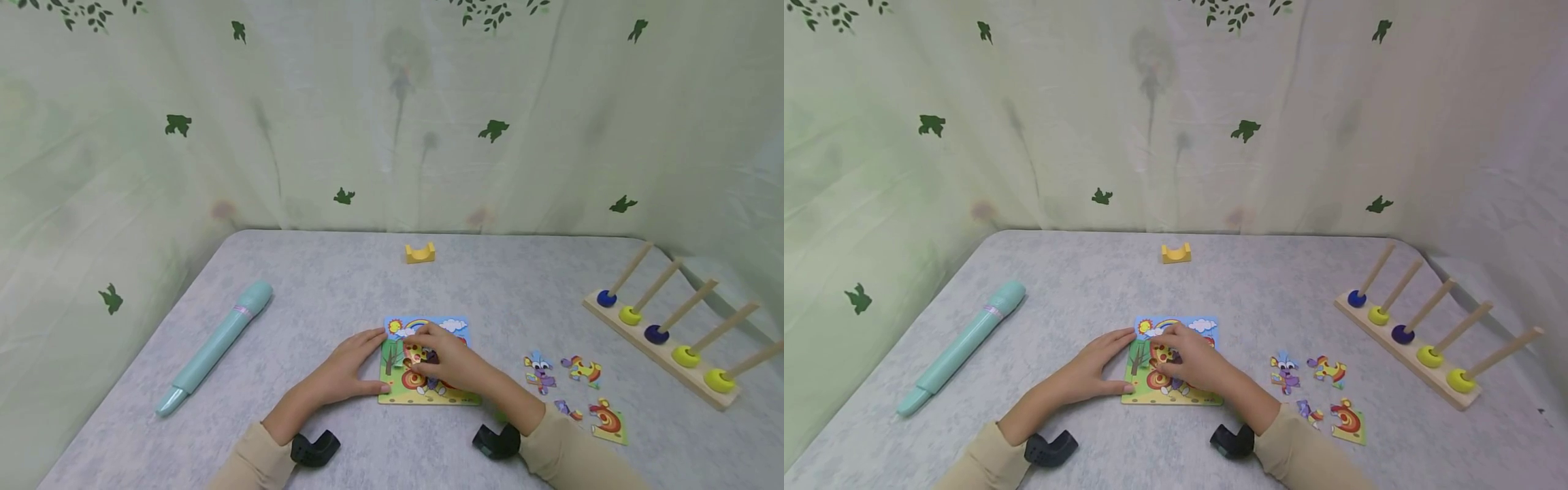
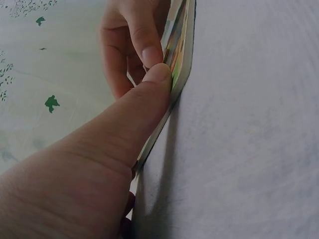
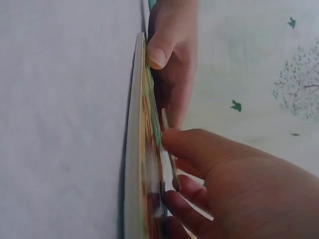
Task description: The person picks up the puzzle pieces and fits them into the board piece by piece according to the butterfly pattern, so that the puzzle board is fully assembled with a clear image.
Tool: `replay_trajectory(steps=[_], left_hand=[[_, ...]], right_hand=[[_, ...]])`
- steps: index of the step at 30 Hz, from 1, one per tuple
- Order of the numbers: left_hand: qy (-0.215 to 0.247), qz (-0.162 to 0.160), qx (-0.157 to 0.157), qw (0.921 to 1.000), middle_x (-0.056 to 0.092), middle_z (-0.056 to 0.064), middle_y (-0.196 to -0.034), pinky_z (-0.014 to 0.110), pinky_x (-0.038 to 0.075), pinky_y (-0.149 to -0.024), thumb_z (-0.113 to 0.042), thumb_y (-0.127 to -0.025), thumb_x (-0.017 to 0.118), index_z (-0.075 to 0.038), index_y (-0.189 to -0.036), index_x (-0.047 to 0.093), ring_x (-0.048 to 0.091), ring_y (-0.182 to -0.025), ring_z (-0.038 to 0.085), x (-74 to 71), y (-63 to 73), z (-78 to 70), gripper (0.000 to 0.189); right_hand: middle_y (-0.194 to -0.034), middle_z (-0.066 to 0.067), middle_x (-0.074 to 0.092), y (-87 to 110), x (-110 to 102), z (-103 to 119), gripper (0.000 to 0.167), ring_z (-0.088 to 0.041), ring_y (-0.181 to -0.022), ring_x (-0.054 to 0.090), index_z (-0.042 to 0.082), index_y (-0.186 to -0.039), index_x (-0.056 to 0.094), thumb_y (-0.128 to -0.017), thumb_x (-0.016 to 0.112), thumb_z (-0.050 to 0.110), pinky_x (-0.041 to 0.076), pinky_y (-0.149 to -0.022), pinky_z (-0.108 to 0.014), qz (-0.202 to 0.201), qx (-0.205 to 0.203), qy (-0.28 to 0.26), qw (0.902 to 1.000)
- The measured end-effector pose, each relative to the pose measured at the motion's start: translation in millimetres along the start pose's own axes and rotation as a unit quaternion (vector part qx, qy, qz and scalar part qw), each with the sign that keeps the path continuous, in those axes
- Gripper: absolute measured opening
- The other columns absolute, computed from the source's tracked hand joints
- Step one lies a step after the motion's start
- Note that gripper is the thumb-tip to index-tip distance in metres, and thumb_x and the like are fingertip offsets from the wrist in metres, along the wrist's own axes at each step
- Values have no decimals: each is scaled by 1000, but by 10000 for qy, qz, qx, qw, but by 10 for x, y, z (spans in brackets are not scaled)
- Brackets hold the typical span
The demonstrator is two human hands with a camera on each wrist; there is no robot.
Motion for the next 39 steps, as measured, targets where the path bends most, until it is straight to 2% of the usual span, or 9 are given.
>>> replay_trajectory(steps=[4, 9, 14, 22, 29, 31, 34, 39], left_hand=[[28, 3, -25, 10000, 24, 3, -145, 47, 20, -102, -58, -74, 62, -12, -142, 27, 19, -131, 24, -3, 5, -1, 89], [-10, 9, -13, 10000, 24, 3, -145, 46, 19, -102, -57, -74, 62, -12, -142, 27, 19, -131, 24, -7, 5, -8, 89], [30, -20, 14, 10000, 25, 4, -144, 46, 20, -102, -56, -74, 63, -10, -141, 29, 20, -131, 25, -11, -3, -17, 88], [152, -57, 109, 9998, 26, 4, -144, 47, 21, -101, -54, -75, 64, -10, -140, 33, 21, -131, 24, -11, 4, -8, 84], [402, 22, 226, 9989, 26, 3, -144, 49, 21, -101, -51, -74, 66, -19, -136, 41, 20, -131, 24, -44, 27, -10, 74], [456, 32, 277, 9986, 26, 3, -144, 50, 21, -100, -51, -74, 66, -20, -135, 43, 20, -130, 25, -48, 29, -9, 72], [441, 30, 346, 9984, 27, 3, -144, 50, 21, -100, -51, -75, 66, -20, -134, 43, 21, -130, 25, -45, 26, -3, 71], [400, 0, 345, 9986, 27, 2, -143, 48, 21, -101, -53, -74, 66, -20, -134, 43, 21, -130, 24, -31, 19, 19, 73]], right_hand=[[-111, 2, 49, -31, 40, 20, 44, -12, -90, 46, 12, -124, 56, -83, 65, 25, 41, -72, -27, 7, -134, 423, 9990], [-110, 3, 49, -51, 68, 18, 44, -10, -85, 44, 14, -123, 57, -83, 65, 28, 38, -69, -25, -21, -120, 643, 9979], [-108, 3, 48, -61, 79, 7, 43, -9, -80, 42, 16, -123, 57, -83, 65, 29, 35, -68, -26, -41, -11, 659, 9978], [-107, 4, 46, -80, 93, -10, 41, -10, -83, 41, 18, -123, 57, -84, 64, 27, 31, -74, -33, -87, 177, 582, 9981], [-106, 3, 46, -88, 82, 0, 41, -12, -90, 45, 19, -122, 58, -83, 65, 28, 34, -78, -35, -81, 185, 572, 9982], [-109, 1, 47, -88, 66, 8, 41, -14, -95, 46, 18, -123, 57, -83, 64, 29, 35, -80, -37, 4, 212, 440, 9988], [-115, -2, 46, -76, 19, 25, 44, -16, -99, 46, 16, -125, 54, -84, 63, 31, 38, -82, -37, 268, 369, -101, 9989], [-128, -4, 40, 14, -146, 121, 55, -22, -106, 44, 15, -132, 44, -84, 62, 35, 41, -82, -38, 517, 682, -1299, 9878]])
Point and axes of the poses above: each hand's wrist, its own y-axis away from the middle knuckle, its own x-axis out of the palm, z = x × y, the point moved 3 cm from there along -y, towards the middle knuckle
